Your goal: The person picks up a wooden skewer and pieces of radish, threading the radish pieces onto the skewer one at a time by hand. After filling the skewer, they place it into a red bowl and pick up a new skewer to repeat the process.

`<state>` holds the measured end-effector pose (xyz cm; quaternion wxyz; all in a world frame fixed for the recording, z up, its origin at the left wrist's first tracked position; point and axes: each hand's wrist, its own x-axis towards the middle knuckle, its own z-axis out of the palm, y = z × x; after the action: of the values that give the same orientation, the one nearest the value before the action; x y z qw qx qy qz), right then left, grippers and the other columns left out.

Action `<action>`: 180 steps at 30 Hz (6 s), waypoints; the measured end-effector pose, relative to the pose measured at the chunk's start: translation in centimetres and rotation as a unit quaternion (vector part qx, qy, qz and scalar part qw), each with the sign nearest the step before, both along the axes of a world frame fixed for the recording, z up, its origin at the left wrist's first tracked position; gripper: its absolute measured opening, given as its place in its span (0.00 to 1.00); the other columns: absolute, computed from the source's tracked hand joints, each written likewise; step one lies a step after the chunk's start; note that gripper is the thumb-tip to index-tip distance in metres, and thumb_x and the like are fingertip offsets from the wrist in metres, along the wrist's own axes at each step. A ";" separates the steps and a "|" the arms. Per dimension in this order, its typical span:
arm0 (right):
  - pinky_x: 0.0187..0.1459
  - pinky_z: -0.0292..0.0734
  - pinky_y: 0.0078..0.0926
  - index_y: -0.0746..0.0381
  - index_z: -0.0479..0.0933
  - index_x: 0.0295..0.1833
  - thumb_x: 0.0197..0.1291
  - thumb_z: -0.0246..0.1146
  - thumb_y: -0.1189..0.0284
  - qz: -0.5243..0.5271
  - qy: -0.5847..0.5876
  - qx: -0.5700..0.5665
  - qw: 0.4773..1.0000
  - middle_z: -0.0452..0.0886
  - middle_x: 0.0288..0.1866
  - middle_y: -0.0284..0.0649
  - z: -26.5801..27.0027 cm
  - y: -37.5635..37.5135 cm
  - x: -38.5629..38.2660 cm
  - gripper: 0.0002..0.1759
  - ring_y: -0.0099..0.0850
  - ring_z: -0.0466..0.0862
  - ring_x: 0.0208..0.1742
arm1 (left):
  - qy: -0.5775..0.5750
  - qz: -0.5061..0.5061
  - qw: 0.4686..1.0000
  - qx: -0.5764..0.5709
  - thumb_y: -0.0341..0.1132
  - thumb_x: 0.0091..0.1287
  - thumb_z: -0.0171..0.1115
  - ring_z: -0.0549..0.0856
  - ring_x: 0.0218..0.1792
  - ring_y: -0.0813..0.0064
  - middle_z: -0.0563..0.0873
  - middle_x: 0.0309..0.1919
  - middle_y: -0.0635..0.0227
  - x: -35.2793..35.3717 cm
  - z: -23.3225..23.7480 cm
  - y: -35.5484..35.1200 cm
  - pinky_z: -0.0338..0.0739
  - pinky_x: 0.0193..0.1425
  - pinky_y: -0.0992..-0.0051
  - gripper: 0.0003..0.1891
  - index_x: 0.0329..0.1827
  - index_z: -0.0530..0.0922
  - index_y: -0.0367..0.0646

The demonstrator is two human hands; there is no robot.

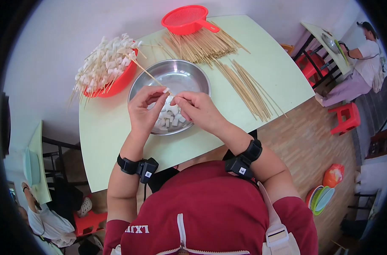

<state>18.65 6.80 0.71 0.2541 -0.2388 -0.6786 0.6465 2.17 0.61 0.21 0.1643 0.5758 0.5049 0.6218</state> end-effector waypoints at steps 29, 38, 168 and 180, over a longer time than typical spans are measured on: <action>0.21 0.64 0.13 0.67 0.78 0.43 0.67 0.55 0.71 -0.094 -0.012 -0.113 0.989 0.71 0.19 0.29 -3.5 1.1 9.7 0.11 0.15 0.69 0.17 | 0.254 -0.021 0.940 -0.227 0.22 0.54 0.63 0.81 0.33 0.70 0.81 0.34 0.62 -5.1 -1.9 0.4 0.76 0.38 0.74 0.11 0.41 0.81 0.36; 0.19 0.61 0.12 0.67 0.78 0.45 0.67 0.55 0.71 -0.064 -0.026 -0.081 0.994 0.70 0.17 0.27 -3.4 0.7 9.6 0.11 0.13 0.66 0.17 | 0.166 0.026 0.943 -0.287 0.23 0.57 0.63 0.83 0.33 0.70 0.83 0.32 0.62 -4.9 -1.7 0.5 0.78 0.41 0.75 0.07 0.38 0.81 0.35; 0.35 0.75 0.38 0.64 0.74 0.38 0.60 0.56 0.71 -0.165 -0.080 0.475 0.861 0.79 0.33 0.45 -1.3 1.3 -6.4 0.07 0.43 0.81 0.35 | -0.090 0.125 0.984 -0.091 0.25 0.59 0.66 0.84 0.36 0.79 0.85 0.36 0.63 -2.1 -1.2 0.8 0.79 0.44 0.81 0.09 0.41 0.80 0.31; 0.38 0.75 0.23 0.65 0.77 0.46 0.61 0.61 0.71 -0.155 -0.152 0.309 0.926 0.81 0.35 0.41 -1.3 1.1 7.7 0.11 0.30 0.82 0.36 | -0.092 0.128 0.985 -0.076 0.23 0.59 0.65 0.84 0.37 0.78 0.85 0.36 0.63 -3.1 -1.7 1.1 0.79 0.44 0.81 0.09 0.41 0.80 0.31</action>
<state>26.37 7.88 -0.55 0.3065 -0.3463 -0.8293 0.3136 -0.97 1.67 -1.50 0.1722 0.4326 0.6033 0.6474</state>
